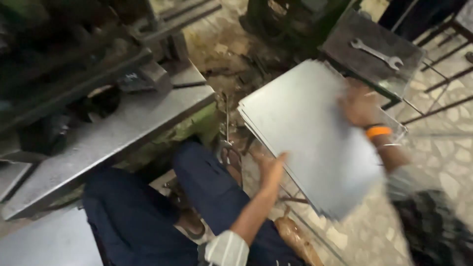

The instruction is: Manually feeding metal sheets into an industrial punching machine to process them.

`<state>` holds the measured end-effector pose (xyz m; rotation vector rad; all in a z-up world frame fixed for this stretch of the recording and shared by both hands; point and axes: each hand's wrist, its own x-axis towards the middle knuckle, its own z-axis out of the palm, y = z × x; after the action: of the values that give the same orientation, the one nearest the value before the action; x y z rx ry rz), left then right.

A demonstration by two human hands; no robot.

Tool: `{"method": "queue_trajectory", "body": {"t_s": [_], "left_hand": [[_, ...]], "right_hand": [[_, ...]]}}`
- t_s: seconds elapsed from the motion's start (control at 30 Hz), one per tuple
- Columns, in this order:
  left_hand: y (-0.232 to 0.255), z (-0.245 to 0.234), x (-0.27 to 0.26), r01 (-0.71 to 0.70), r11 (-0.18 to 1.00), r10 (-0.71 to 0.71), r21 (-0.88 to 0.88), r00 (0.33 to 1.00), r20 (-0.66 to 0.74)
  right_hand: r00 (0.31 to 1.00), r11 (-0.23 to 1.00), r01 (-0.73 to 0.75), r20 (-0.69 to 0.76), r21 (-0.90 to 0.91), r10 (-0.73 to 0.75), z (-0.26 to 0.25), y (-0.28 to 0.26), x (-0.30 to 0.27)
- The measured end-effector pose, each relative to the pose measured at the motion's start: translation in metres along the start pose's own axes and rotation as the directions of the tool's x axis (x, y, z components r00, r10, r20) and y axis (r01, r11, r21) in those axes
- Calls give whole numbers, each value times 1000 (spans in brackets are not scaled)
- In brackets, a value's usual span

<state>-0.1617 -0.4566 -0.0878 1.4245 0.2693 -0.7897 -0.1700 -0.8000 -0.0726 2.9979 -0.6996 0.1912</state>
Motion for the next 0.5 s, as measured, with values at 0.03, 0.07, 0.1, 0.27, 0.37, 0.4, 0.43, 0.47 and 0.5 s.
{"method": "queue_trajectory", "body": {"t_s": [0.03,0.07,0.1,0.27,0.37,0.4,0.43,0.47,0.5], "left_hand": [[-28,-7,8,16,1000,-16,2,1000,4],[-49,-15,25,54,998,-56,-25,997,-49],[-69,-24,40,91,994,-96,-55,990,-101],[-75,-36,55,-145,966,140,-212,989,-39],[-38,-55,39,-167,951,181,-260,983,30],[-21,-59,37,-203,926,235,-318,970,65],[-10,-66,31,-208,923,239,-323,969,58],[-1,-74,24,-237,910,269,-341,962,50],[9,-81,17,-266,895,299,-358,953,41]], "right_hand": [[1000,1000,-7,15,-4,7,8,-15,-18],[996,999,-25,90,34,22,14,-33,-24],[986,996,-45,164,71,33,20,-52,-31],[987,997,-32,160,63,22,78,-19,-30],[981,991,-71,188,110,49,82,-25,-24],[983,987,-94,168,128,71,84,-26,-16],[984,988,-84,165,128,63,89,-38,-14],[999,981,37,-6,188,-37,94,-50,-13],[976,960,165,-181,227,-125,99,-63,-13]]}}
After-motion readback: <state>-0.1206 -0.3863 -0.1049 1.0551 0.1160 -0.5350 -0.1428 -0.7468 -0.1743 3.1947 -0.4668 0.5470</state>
